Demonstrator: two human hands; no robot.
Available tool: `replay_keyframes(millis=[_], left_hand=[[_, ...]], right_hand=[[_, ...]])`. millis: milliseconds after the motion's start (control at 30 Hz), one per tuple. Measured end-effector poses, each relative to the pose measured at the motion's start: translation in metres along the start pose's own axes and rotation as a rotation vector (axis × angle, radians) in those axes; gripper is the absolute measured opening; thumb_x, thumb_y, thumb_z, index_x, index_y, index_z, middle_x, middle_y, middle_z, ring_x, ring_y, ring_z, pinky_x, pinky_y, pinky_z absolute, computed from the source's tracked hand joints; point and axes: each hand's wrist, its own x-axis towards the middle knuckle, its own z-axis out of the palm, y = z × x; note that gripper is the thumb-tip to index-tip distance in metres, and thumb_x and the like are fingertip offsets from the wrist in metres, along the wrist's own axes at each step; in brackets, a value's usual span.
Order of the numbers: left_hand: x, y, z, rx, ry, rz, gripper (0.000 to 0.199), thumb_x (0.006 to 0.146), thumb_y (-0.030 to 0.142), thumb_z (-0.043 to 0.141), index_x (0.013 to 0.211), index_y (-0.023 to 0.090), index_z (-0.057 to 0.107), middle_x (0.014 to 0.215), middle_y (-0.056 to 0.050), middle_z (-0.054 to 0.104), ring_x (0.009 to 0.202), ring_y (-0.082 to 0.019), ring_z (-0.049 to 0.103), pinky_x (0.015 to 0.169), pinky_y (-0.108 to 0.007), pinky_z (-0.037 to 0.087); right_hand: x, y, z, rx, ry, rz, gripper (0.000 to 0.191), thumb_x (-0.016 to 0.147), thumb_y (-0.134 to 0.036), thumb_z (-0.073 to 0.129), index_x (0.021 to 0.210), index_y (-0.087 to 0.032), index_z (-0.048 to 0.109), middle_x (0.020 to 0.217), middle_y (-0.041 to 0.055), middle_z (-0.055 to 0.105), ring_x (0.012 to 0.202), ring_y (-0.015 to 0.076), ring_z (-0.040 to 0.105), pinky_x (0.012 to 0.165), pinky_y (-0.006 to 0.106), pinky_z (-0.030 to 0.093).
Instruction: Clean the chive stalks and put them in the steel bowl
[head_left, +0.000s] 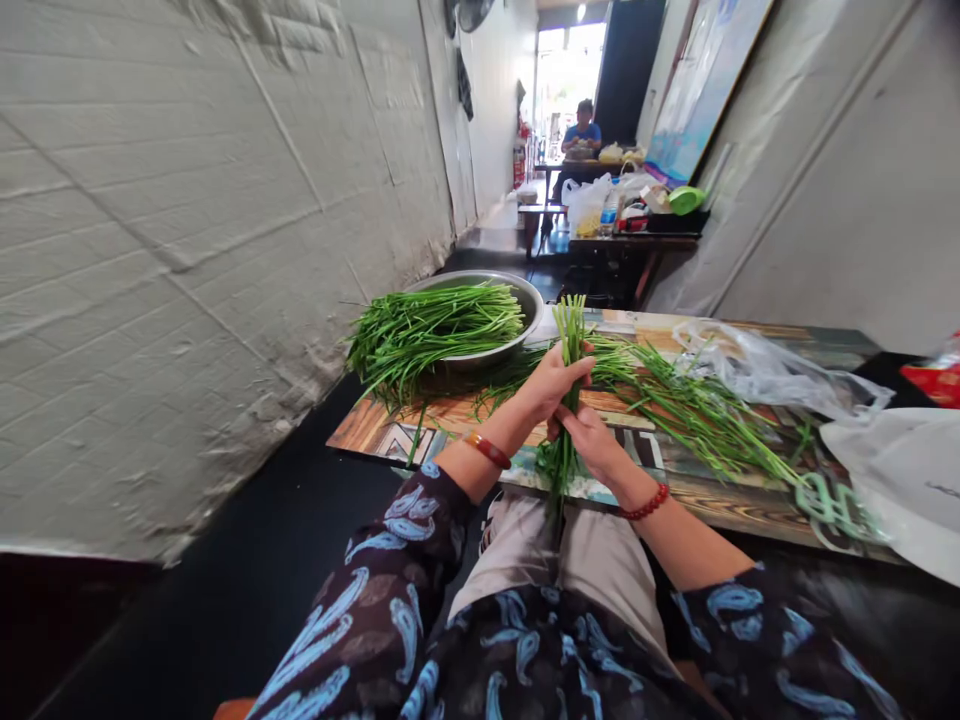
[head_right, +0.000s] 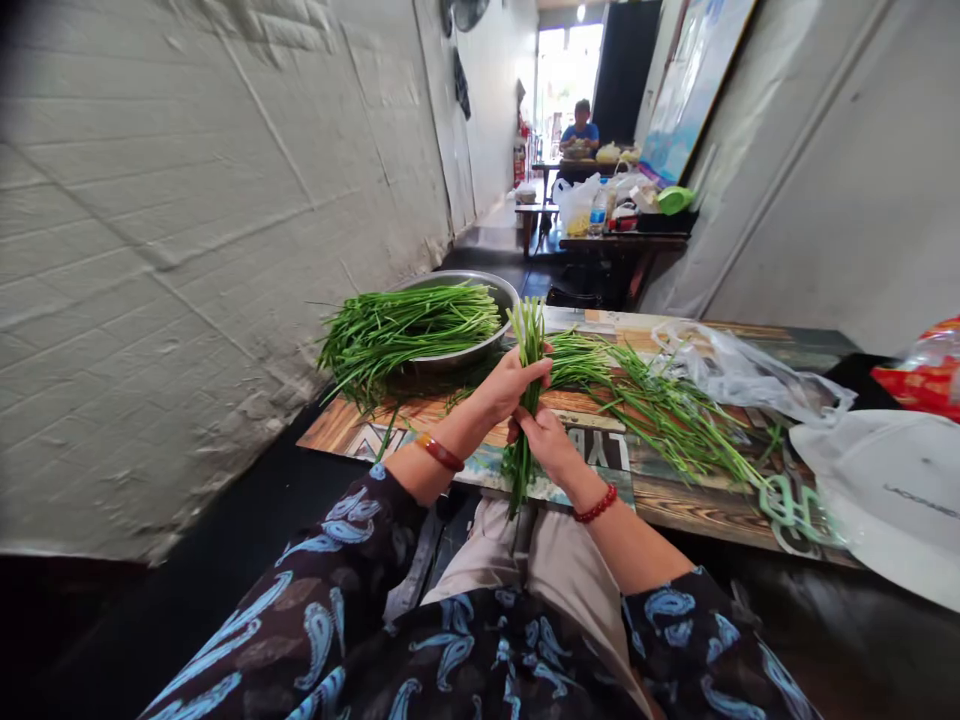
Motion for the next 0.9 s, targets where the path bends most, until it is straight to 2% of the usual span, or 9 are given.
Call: replay_keyframes(millis=[133,233,367,467,533,633,733,833,900], left_hand=[[-0.007,0.004,-0.016,-0.033,-0.097,-0.056,0.029,0.078,0.036,0.071,0.096,0.019,0.057,0.061,0.004,0.05,0.051,-0.01,0.048,0.046,-0.021,0.04],[-0.003,0.029,-0.024,-0.064,-0.086,-0.018,0.025,0.08,0.033,0.071,0.09,0.019,0.053,0.055,0.009,0.037,0.042,-0.005,0.034,0.041,-0.018,0.035],[0.009,0.089,-0.042,0.086,0.042,0.038,0.01,0.085,0.018,0.064,0.088,0.019,0.054,0.055,0.009,0.034,0.039,-0.003,0.029,0.038,-0.014,0.023],[0.028,0.132,-0.062,0.23,0.232,0.122,0.012,0.083,0.008,0.061,0.084,0.018,0.055,0.059,0.006,0.039,0.049,-0.006,0.043,0.046,-0.014,0.033],[0.044,0.147,-0.076,0.476,0.298,0.24,0.016,0.08,0.003,0.063,0.079,0.017,0.055,0.063,0.003,0.044,0.063,-0.011,0.053,0.057,-0.017,0.04],[0.068,0.142,-0.097,1.16,0.24,0.354,0.013,0.08,0.006,0.063,0.086,0.016,0.058,0.072,-0.003,0.052,0.087,-0.021,0.059,0.077,-0.027,0.045],[0.083,0.109,-0.12,1.73,0.204,0.2,0.025,0.085,0.015,0.06,0.11,0.014,0.059,0.098,-0.014,0.063,0.103,-0.031,0.06,0.089,-0.04,0.044],[0.086,0.073,-0.143,2.043,0.109,0.002,0.046,0.085,0.026,0.062,0.127,0.011,0.054,0.127,-0.025,0.055,0.117,-0.038,0.054,0.094,-0.046,0.043],[0.083,0.058,-0.154,2.112,0.103,-0.09,0.048,0.088,0.032,0.058,0.131,0.011,0.053,0.13,-0.025,0.053,0.121,-0.039,0.051,0.095,-0.047,0.042]], right_hand=[[0.004,0.0,0.002,0.004,-0.049,0.005,0.039,0.089,-0.058,0.051,0.074,-0.021,0.05,0.06,-0.0023,0.057,0.059,0.013,0.054,0.064,0.029,0.046],[0.009,0.006,-0.008,-0.179,-0.177,-0.027,0.034,0.09,-0.053,0.051,0.078,-0.02,0.052,0.061,-0.0021,0.06,0.06,0.0127,0.055,0.067,0.029,0.044],[0.007,0.026,-0.029,-0.353,-0.181,0.014,0.03,0.087,-0.049,0.053,0.077,-0.021,0.051,0.054,-0.0051,0.053,0.052,0.0118,0.048,0.058,0.027,0.038],[0.004,0.041,-0.042,-0.298,-0.096,0.094,0.029,0.087,-0.049,0.05,0.08,-0.021,0.052,0.052,-0.0063,0.05,0.047,0.0112,0.045,0.053,0.026,0.036],[0.002,0.045,-0.045,-0.228,-0.086,0.125,0.03,0.088,-0.05,0.049,0.086,-0.021,0.054,0.052,-0.0066,0.05,0.045,0.0112,0.045,0.051,0.026,0.036],[0.002,0.046,-0.044,-0.243,-0.095,0.117,0.028,0.088,-0.048,0.05,0.087,-0.02,0.057,0.051,-0.0065,0.051,0.044,0.0114,0.047,0.051,0.026,0.036],[0.001,0.044,-0.042,-0.284,-0.096,0.083,0.027,0.088,-0.046,0.05,0.086,-0.02,0.059,0.051,-0.0061,0.051,0.046,0.0116,0.048,0.052,0.026,0.037],[-0.001,0.043,-0.044,-0.256,-0.118,0.063,0.027,0.089,-0.045,0.05,0.087,-0.02,0.06,0.052,-0.0057,0.053,0.047,0.0115,0.048,0.053,0.026,0.037],[-0.001,0.042,-0.047,-0.23,-0.143,0.066,0.027,0.089,-0.045,0.05,0.088,-0.02,0.06,0.052,-0.0054,0.054,0.048,0.0113,0.049,0.054,0.026,0.037]])
